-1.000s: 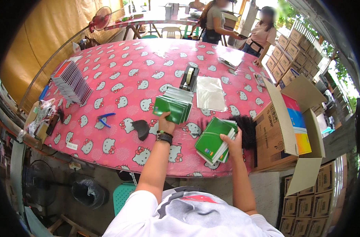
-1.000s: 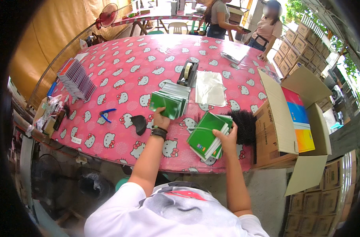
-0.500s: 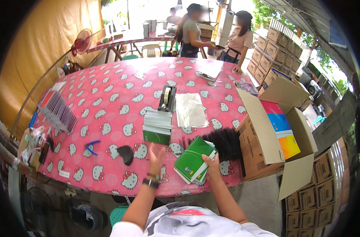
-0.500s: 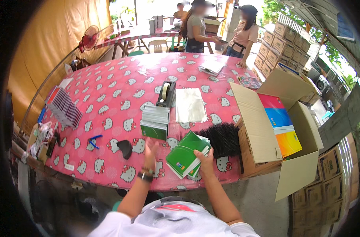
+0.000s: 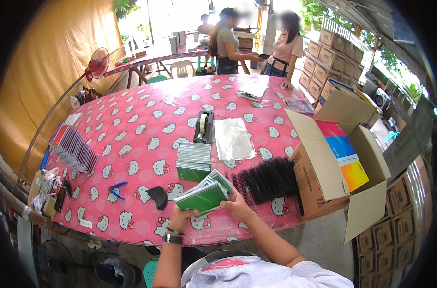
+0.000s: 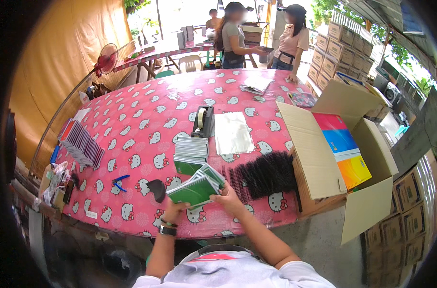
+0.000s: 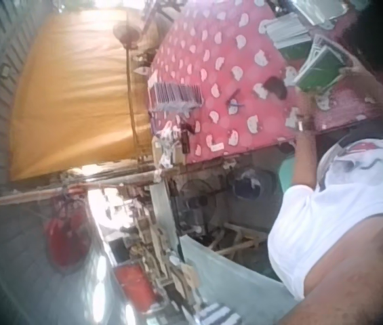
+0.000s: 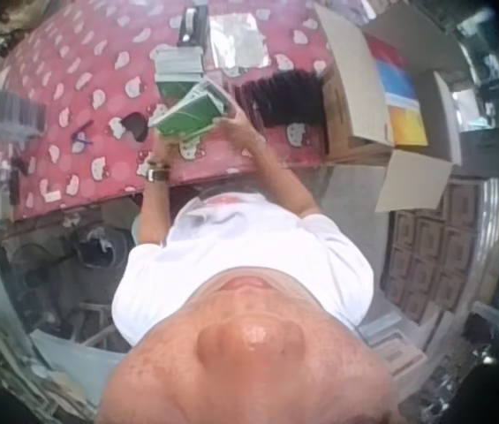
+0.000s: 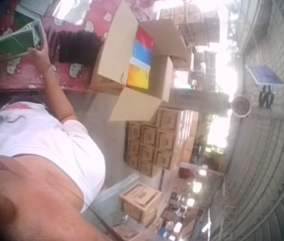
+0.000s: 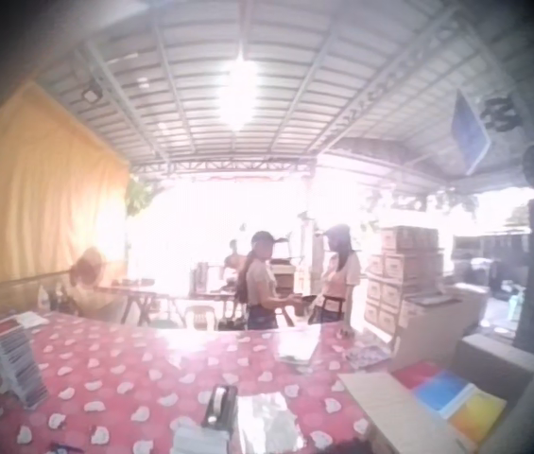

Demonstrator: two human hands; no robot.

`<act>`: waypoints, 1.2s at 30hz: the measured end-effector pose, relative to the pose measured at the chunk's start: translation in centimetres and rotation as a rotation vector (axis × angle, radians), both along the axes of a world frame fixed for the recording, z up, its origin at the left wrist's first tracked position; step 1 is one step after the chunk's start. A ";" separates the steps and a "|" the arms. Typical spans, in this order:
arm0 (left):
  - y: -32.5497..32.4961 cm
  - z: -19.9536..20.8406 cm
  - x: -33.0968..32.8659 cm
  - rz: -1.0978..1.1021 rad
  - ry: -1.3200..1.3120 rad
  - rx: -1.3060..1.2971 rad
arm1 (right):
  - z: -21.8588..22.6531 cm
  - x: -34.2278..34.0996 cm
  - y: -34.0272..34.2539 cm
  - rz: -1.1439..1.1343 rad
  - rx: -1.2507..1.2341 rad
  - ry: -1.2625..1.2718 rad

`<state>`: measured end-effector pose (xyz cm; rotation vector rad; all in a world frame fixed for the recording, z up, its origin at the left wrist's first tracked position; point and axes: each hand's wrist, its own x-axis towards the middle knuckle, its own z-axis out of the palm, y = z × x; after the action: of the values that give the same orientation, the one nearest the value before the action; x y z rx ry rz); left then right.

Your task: The person assembles spiral-bound notebooks by inserting black spiral coils into green notebook covers. They retrieve notebooks from a cardboard box, align the coils, and secure them into the covers one at a time, stacking the finished units on the table.

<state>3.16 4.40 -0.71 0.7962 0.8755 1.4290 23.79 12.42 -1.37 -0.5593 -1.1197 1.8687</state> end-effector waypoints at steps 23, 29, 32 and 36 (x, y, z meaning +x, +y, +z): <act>1.1 -2.8 -6.8 0.102 0.770 0.084 | -2.8 -4.8 0.3 -0.221 0.733 -0.703; 8.2 -2.4 -10.2 -0.080 0.494 -0.008 | -0.9 -6.3 3.8 -0.195 0.534 -0.922; 8.4 -4.9 -11.1 -0.048 0.672 0.005 | 0.0 -6.1 3.5 -0.102 0.635 -1.263; 8.5 -5.3 -8.4 0.004 0.438 -0.054 | -2.0 -2.9 2.5 -0.366 0.842 -1.144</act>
<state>-5.28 12.95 -6.06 1.0877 1.2418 1.2468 20.91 14.95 -3.33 -1.2418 -2.1511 0.5179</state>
